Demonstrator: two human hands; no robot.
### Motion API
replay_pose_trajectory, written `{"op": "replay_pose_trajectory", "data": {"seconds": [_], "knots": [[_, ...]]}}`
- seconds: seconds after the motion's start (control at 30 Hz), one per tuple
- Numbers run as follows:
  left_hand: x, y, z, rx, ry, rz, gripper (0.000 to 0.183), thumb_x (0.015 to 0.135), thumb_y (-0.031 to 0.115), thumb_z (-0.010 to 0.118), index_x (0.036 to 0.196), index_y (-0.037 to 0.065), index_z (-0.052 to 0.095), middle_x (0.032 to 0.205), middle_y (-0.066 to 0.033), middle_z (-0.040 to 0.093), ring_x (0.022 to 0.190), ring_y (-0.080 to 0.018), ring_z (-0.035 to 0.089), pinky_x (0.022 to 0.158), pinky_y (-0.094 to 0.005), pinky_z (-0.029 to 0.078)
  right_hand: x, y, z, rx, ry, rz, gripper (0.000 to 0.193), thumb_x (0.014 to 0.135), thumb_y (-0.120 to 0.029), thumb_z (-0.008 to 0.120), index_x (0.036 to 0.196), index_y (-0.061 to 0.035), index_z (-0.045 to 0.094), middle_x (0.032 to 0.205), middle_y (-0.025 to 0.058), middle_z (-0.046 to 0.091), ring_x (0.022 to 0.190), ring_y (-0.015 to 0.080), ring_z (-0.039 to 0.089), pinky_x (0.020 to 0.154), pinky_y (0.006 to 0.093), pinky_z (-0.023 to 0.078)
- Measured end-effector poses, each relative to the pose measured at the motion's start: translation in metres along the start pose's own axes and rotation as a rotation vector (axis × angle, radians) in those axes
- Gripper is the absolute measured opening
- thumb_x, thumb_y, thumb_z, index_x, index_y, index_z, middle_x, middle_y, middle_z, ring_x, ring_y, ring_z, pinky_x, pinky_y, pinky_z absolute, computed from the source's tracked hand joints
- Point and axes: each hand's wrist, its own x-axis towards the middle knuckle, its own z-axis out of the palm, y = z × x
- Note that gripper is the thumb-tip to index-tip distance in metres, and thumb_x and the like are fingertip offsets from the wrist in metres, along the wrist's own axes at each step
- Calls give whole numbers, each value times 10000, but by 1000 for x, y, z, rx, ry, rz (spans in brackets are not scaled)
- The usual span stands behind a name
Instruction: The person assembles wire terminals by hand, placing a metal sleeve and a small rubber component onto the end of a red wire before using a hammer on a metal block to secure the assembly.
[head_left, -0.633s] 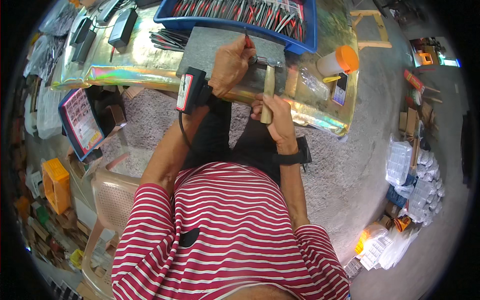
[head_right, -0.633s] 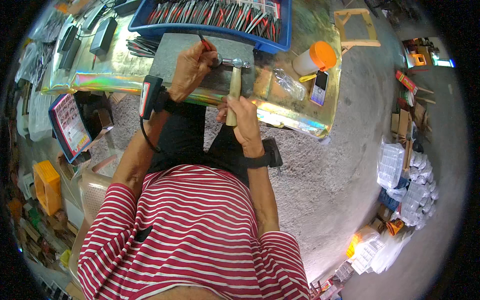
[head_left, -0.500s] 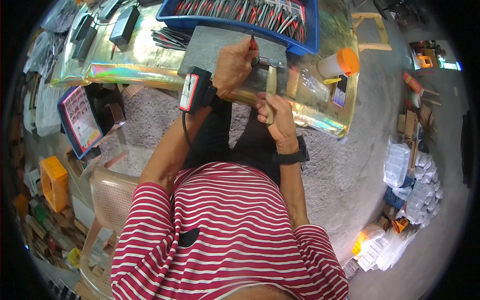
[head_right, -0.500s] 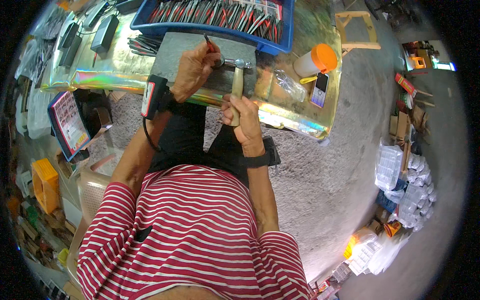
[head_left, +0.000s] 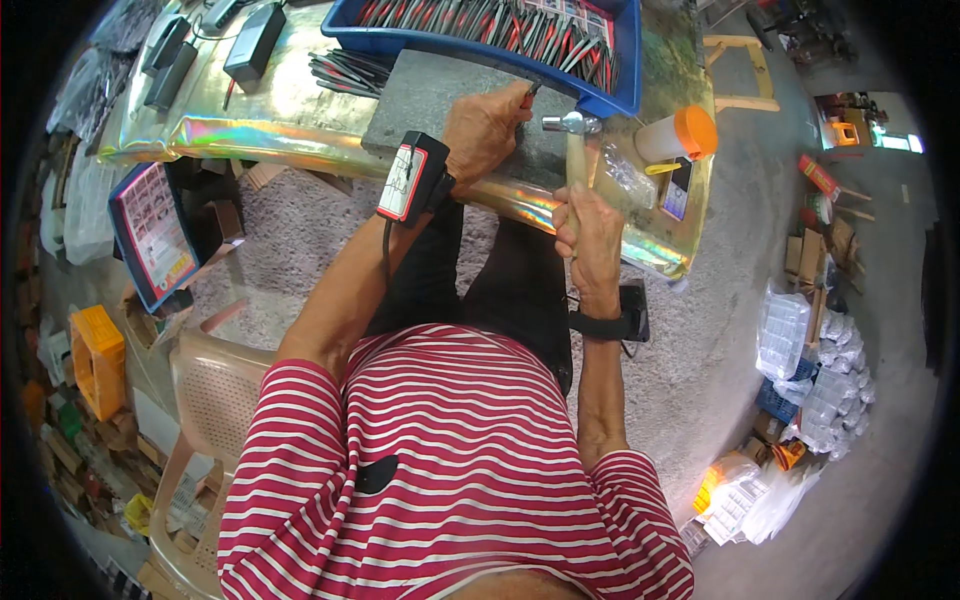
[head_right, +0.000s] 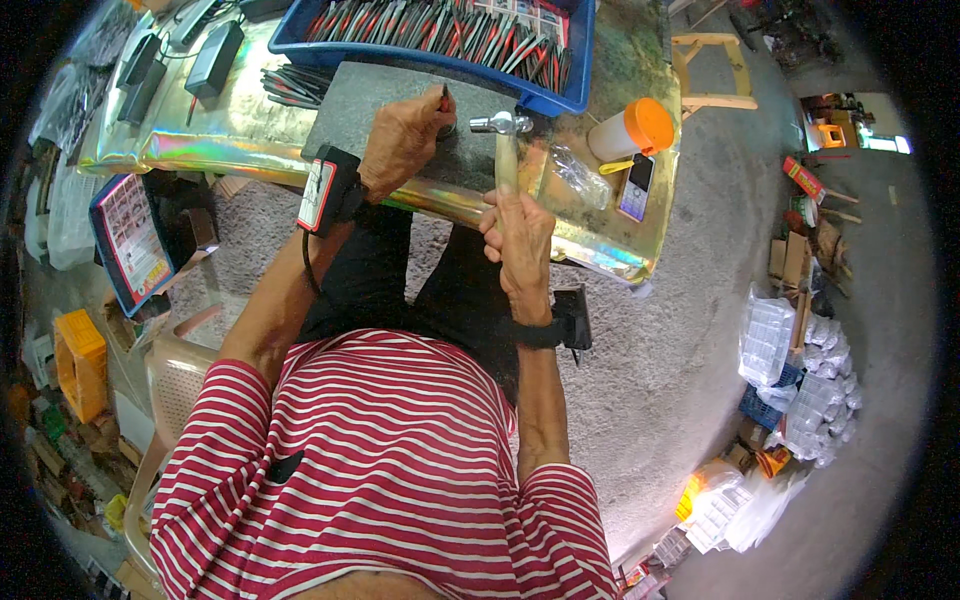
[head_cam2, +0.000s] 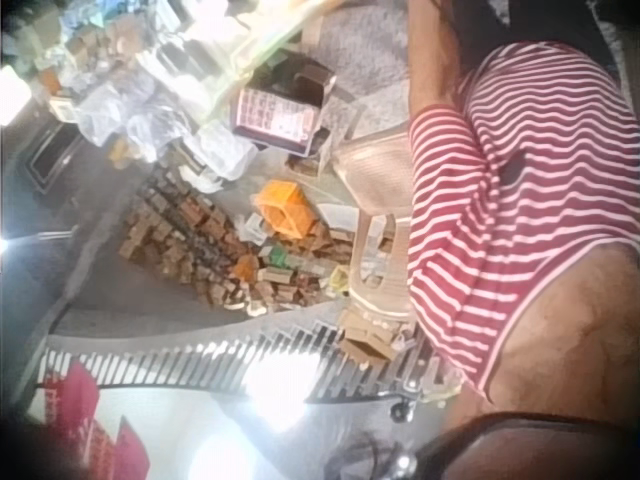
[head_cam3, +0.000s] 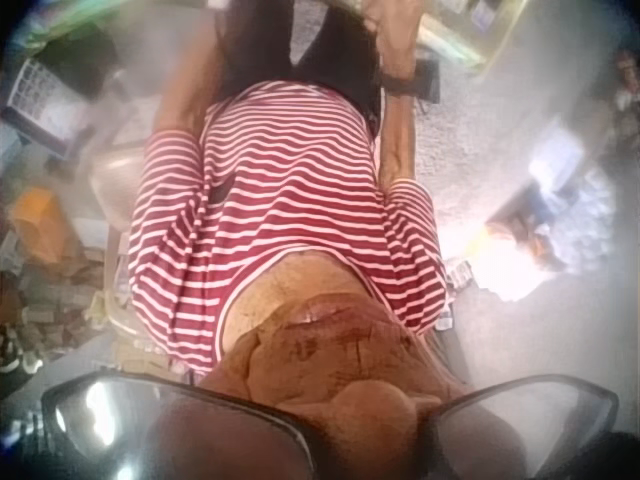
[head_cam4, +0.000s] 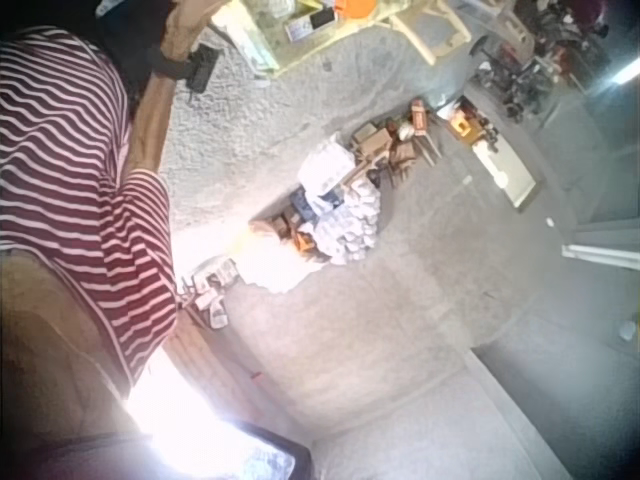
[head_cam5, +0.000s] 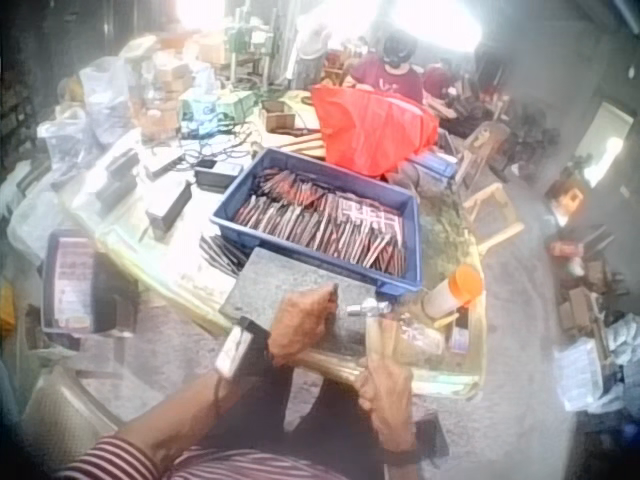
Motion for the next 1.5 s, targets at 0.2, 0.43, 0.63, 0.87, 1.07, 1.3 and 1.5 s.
{"op": "replay_pose_trajectory", "data": {"seconds": [0.2,0.43,0.63,0.87,1.07,1.3,1.5], "knots": [[-1,0,2,43,-49,12,141,721,21,551,813,66,453,661,-103,542,615,-287,566,515,-334,450,-10,-33,2,-188,-2,-134,320,868,-276,460,815,31,531,531,4,440,408,30,360,324,163,252],[-2,0,2,9,-38,-7,148,713,3,541,813,55,446,684,-105,559,623,-286,575,523,-339,458,-20,-62,7,-606,14,-441,265,875,-228,458,794,10,543,553,-25,427,457,24,334,408,168,249],[-2,3,2,55,-41,8,148,704,0,551,813,42,459,696,-120,574,632,-283,582,523,-338,463,-21,-78,11,-900,38,-606,220,858,-208,478,819,3,526,572,94,499,507,169,495,449,293,353],[-2,2,6,17,-16,17,148,704,-16,543,803,33,446,693,-115,586,624,-278,592,519,-344,468,-24,-87,7,-1109,70,-696,193,848,-204,488,854,-13,520,604,129,527,501,226,524,442,314,366],[-5,-1,2,26,-21,11,149,707,-16,541,813,31,446,702,-122,588,621,-280,593,511,-341,468,-60,-118,36,-703,295,-914,220,855,-203,476,830,14,509,583,36,479,490,92,444,417,246,335],[-2,0,8,28,-17,43,136,714,-9,533,811,26,445,673,-123,571,590,-283,578,494,-339,462,-22,-84,15,-1287,131,-887,202,877,-184,433,871,-10,536,550,5,476,447,82,412,405,250,302],[-4,-2,8,0,-6,26,135,715,-9,529,811,26,440,694,-131,565,590,-287,568,497,-342,457,-51,-109,27,-898,218,-896,213,879,-197,437,856,-9,535,548,-21,446,466,62,394,412,215,281]]}}
